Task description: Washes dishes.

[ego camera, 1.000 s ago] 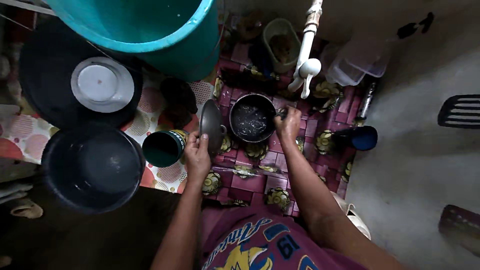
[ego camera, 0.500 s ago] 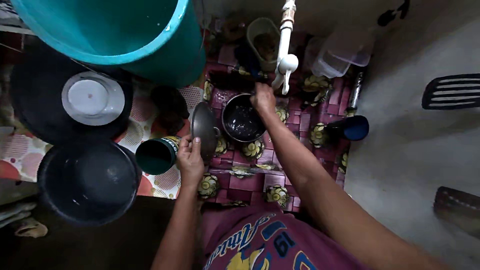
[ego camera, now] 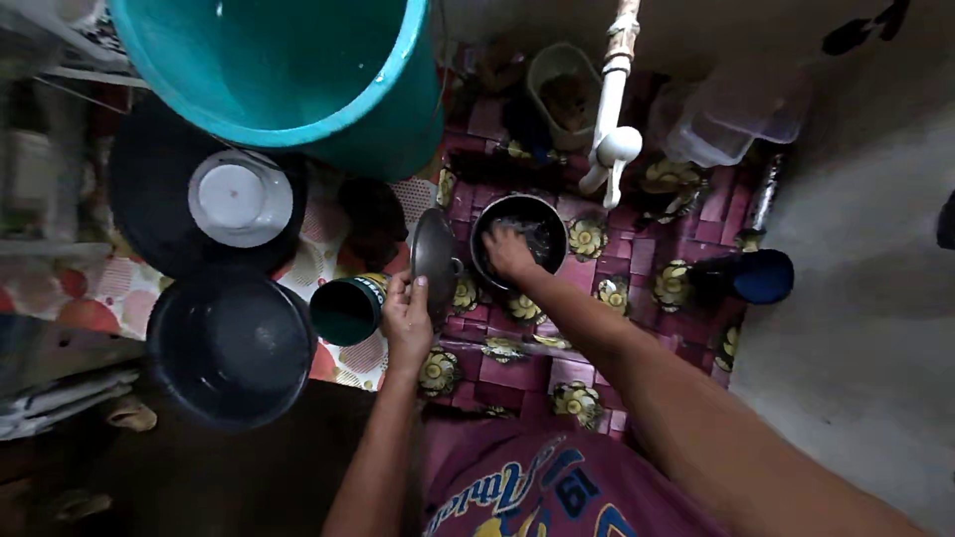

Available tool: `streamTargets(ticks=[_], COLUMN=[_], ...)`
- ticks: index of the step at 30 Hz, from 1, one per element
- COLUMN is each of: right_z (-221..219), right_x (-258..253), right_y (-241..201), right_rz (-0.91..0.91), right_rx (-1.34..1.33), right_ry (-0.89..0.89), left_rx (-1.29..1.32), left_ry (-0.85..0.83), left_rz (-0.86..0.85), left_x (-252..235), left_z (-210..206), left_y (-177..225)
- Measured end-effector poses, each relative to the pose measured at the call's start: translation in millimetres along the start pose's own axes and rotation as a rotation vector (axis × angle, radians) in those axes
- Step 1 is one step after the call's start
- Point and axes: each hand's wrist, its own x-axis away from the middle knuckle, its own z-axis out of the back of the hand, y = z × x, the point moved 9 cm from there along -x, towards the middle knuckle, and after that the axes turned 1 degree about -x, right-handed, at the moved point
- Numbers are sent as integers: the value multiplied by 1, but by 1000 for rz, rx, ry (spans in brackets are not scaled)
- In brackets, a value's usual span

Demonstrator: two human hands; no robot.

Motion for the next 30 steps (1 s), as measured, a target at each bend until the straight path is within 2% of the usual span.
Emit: streamTargets(ticks=[1, 2, 4, 5, 7, 8, 10, 11, 14, 15, 16, 18, 19, 20, 22, 24, 26, 28, 30], right_z=[-11, -10, 9, 12, -2, -5, 10, 11, 6, 13, 17, 14, 11, 13, 47, 83, 112, 134, 144], right_x=[0, -2, -4, -4, 0, 1, 1, 2, 11, 14, 18, 24, 28, 33, 55, 91, 98, 69, 39], right_y=[-6, 2, 21, 20, 6, 10, 26, 26, 18, 28, 43, 60, 54, 35, -33, -108, -149, -140, -119], right_rz=[122, 136, -44, -90, 34, 57, -111, -180, -89, -150, -288, -520, -541, -486, -202, 115, 324, 269, 99], right_rx=[59, 51, -46, -51, 43, 67, -33, -58, 5, -66, -160, -395, -585, -784, -967, -934, -816, -817, -877], right_ry=[-63, -58, 68, 75, -15, -4, 108, 109, 26, 76, 125, 112, 77, 53, 110, 264, 481, 627, 627], left_rx=[1, 4, 3, 7, -1, -9, -21, -21, -10, -6, 3, 26, 28, 31, 46, 20, -69, -182, -265], left_ry=[-1, -2, 7, 15, 13, 8, 15, 25, 23, 29, 37, 42, 39, 35, 33, 8, -38, -114, -157], left_rz=[8, 14, 16, 16, 36, 52, 72, 75, 94, 99, 101, 102, 108, 116, 126, 111, 21, -44, -66], left_x=[2, 2, 3, 3, 4, 5, 5, 4, 2, 0, -1, -6, -8, -10, -16, -17, -17, -12, -6], left_z=[1, 1, 3, 3, 0, -2, 0, 3, 1, 1, 2, 3, 2, 2, 0, -4, -8, -12, -11], left_y=[-2, -5, -8, -8, -10, -11, -10, -10, -15, -16, -17, -17, -17, -17, -12, -5, 12, 29, 43])
